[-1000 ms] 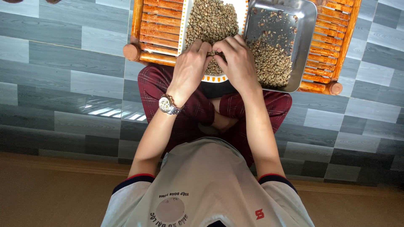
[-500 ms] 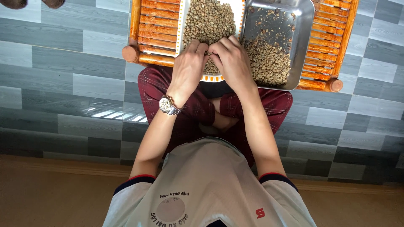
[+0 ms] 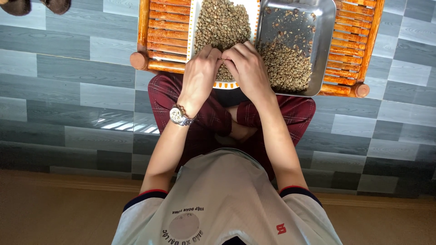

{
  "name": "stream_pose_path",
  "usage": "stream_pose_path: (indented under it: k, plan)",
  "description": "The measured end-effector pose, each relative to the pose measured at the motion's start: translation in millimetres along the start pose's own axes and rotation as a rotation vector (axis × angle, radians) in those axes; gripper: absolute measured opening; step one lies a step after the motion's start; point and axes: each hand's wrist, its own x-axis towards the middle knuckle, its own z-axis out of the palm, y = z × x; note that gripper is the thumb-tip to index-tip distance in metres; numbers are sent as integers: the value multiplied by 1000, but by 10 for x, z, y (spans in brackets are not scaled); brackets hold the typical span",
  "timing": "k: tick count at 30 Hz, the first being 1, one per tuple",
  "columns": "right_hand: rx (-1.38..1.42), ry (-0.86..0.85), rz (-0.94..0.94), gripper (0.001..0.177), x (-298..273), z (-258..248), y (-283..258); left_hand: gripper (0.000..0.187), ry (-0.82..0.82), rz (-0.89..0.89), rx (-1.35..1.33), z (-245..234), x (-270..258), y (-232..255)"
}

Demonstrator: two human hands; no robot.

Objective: Manually sorting green coffee beans by picking them from one tray and placing them into another to remove defects.

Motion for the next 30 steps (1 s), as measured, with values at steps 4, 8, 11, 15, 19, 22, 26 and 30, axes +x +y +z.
stream_pose_path:
  k: [4, 8, 11, 15, 19, 22, 26, 30]
  plan:
    - [42, 15, -13, 10, 3, -60, -40, 4, 11, 18, -12, -66, 12, 65]
    - [33, 46, -8, 8, -24, -106, -38, 6, 23, 26, 18, -100, 19, 180]
    - [46, 72, -9, 8, -55, -175, -54, 8, 26, 21, 74, -94, -4, 248]
    - [13, 102, -49, 11, -194, -58, 218, 10, 46, 46, 110, -3, 6, 159]
    - [33, 159, 24, 11, -399, -308, 279, 7, 0, 26, -22, -117, 38, 328]
    - [34, 211, 113, 8, -624, -489, 343, 10, 12, 82, -115, 25, 70, 528]
    - [120, 252, 295, 6, -944, -721, 475, 11, -6, 217, -2, 648, 116, 732]
    - [43, 303, 341, 8, -1137, -941, 565, 10, -53, 330, -86, 867, 251, 1044]
